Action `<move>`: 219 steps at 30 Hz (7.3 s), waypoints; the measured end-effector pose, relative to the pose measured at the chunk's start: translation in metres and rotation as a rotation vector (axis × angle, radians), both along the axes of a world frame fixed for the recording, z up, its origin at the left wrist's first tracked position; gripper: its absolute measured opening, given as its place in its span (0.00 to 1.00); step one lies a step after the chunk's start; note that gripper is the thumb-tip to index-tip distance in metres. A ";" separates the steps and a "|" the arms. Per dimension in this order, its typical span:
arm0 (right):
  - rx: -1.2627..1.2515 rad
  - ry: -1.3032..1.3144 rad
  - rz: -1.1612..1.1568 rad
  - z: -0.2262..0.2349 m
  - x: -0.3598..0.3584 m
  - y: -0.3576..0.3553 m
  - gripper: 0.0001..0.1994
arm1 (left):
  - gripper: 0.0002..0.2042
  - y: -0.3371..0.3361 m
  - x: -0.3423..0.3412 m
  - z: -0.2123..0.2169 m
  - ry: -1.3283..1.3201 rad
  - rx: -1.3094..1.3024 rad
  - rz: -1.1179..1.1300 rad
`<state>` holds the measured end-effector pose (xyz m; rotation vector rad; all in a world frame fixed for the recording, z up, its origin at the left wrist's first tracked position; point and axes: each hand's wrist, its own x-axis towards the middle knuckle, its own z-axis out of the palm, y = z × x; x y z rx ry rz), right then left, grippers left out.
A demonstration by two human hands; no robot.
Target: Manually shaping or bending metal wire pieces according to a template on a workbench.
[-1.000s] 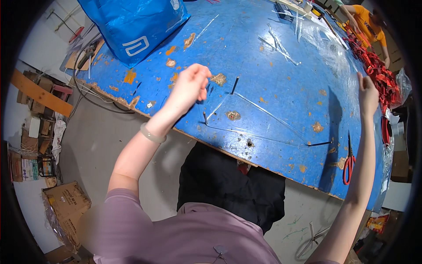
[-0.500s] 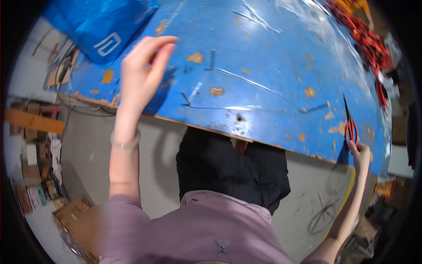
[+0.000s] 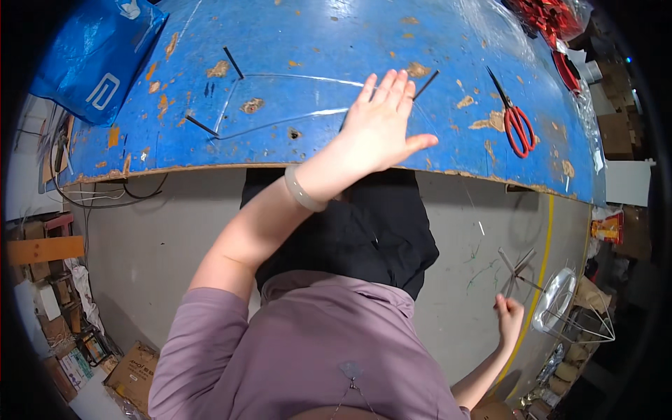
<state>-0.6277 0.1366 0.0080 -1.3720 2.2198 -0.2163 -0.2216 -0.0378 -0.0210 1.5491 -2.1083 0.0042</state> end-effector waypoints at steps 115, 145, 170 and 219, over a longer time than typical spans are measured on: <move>-0.311 0.091 0.368 0.017 0.077 -0.283 0.14 | 0.08 0.044 0.226 0.070 0.115 -0.014 0.081; -0.082 -0.497 0.667 0.096 0.075 -0.058 0.07 | 0.15 0.135 0.131 0.016 1.577 0.911 -0.611; -0.304 0.101 0.599 0.029 0.205 -0.319 0.18 | 0.06 0.016 0.213 0.015 0.069 -0.017 0.375; -0.336 -0.834 0.304 0.035 0.133 0.028 0.06 | 0.21 0.139 -0.097 0.050 0.796 1.062 -1.104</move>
